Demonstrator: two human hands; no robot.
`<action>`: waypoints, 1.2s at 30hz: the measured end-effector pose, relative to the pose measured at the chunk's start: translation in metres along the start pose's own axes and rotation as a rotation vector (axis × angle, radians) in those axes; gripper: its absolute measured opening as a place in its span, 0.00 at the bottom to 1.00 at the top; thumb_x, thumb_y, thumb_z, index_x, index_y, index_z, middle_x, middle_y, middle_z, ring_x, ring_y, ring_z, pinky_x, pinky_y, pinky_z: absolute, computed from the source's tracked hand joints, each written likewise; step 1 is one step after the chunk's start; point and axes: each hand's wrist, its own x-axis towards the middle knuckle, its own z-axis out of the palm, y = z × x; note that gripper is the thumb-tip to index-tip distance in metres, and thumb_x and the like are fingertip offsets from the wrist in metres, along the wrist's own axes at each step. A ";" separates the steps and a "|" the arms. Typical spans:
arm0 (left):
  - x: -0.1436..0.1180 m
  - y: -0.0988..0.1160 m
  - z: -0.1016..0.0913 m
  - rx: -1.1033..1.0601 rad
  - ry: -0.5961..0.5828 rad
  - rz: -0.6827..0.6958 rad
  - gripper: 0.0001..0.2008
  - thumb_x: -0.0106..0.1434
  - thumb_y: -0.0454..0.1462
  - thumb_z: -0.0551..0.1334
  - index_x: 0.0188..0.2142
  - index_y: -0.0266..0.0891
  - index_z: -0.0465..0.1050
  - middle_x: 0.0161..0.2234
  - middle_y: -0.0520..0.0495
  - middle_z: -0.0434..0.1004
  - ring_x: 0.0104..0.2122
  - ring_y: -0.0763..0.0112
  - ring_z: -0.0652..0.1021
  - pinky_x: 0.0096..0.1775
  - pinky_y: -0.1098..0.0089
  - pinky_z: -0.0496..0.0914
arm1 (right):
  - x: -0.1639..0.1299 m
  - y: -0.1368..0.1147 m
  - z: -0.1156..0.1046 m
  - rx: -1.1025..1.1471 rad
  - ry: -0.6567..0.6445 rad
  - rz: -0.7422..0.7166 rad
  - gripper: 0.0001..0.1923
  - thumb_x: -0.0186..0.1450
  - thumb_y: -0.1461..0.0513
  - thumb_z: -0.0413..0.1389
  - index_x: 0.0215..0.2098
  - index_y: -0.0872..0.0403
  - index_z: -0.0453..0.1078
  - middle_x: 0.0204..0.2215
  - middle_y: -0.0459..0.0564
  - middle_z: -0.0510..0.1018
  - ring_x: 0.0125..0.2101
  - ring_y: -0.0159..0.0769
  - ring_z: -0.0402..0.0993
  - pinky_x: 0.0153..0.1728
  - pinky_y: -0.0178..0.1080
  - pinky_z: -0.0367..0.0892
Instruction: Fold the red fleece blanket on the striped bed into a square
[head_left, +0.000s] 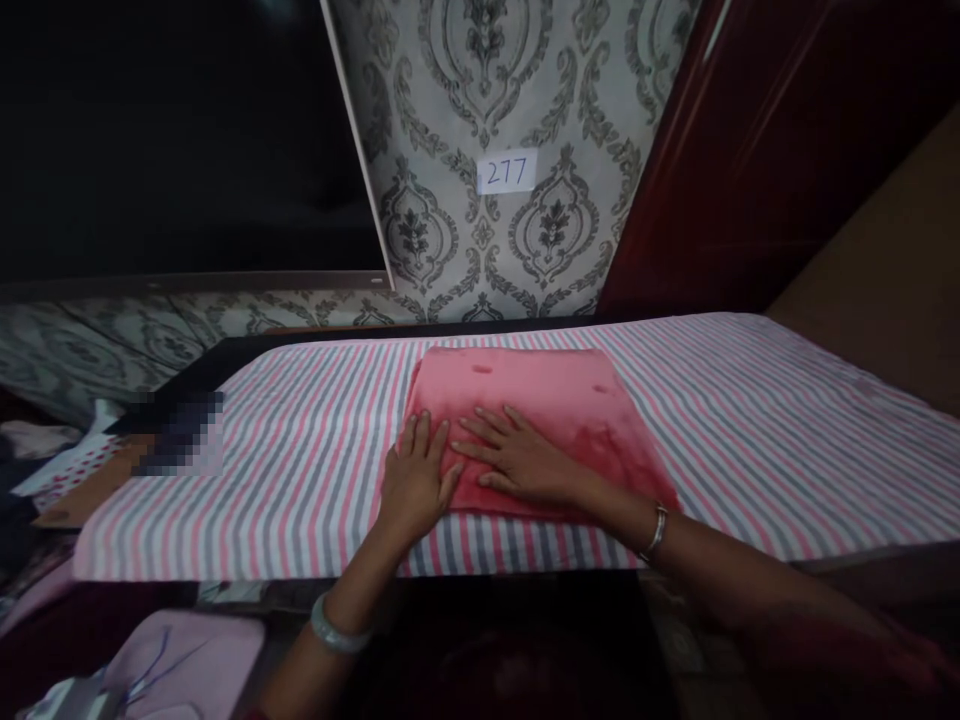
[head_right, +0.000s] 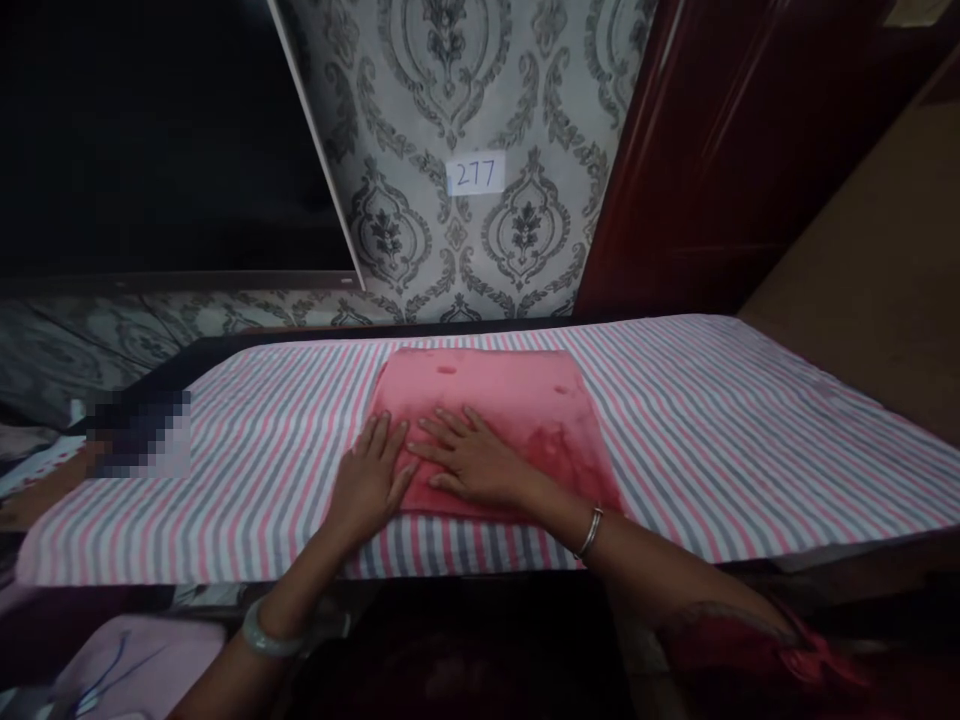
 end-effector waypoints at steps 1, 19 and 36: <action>0.000 0.000 0.001 -0.013 0.008 -0.001 0.29 0.71 0.46 0.52 0.67 0.34 0.60 0.69 0.30 0.52 0.69 0.45 0.54 0.54 0.45 0.68 | -0.003 0.001 -0.001 0.001 -0.001 0.003 0.31 0.73 0.44 0.42 0.71 0.40 0.50 0.72 0.45 0.47 0.71 0.47 0.37 0.68 0.59 0.33; 0.021 -0.068 -0.030 -1.352 -0.145 -0.673 0.28 0.61 0.44 0.67 0.59 0.38 0.70 0.54 0.38 0.77 0.53 0.56 0.78 0.54 0.60 0.72 | -0.175 0.047 -0.001 0.567 0.626 1.075 0.38 0.65 0.39 0.48 0.64 0.50 0.65 0.60 0.57 0.71 0.63 0.55 0.63 0.62 0.58 0.60; 0.093 -0.048 -0.039 -1.419 -0.155 -0.526 0.41 0.49 0.43 0.75 0.62 0.40 0.67 0.55 0.38 0.77 0.58 0.48 0.74 0.56 0.58 0.71 | -0.129 0.061 -0.028 1.058 0.619 0.941 0.54 0.58 0.46 0.61 0.73 0.53 0.42 0.64 0.60 0.66 0.56 0.53 0.73 0.52 0.52 0.73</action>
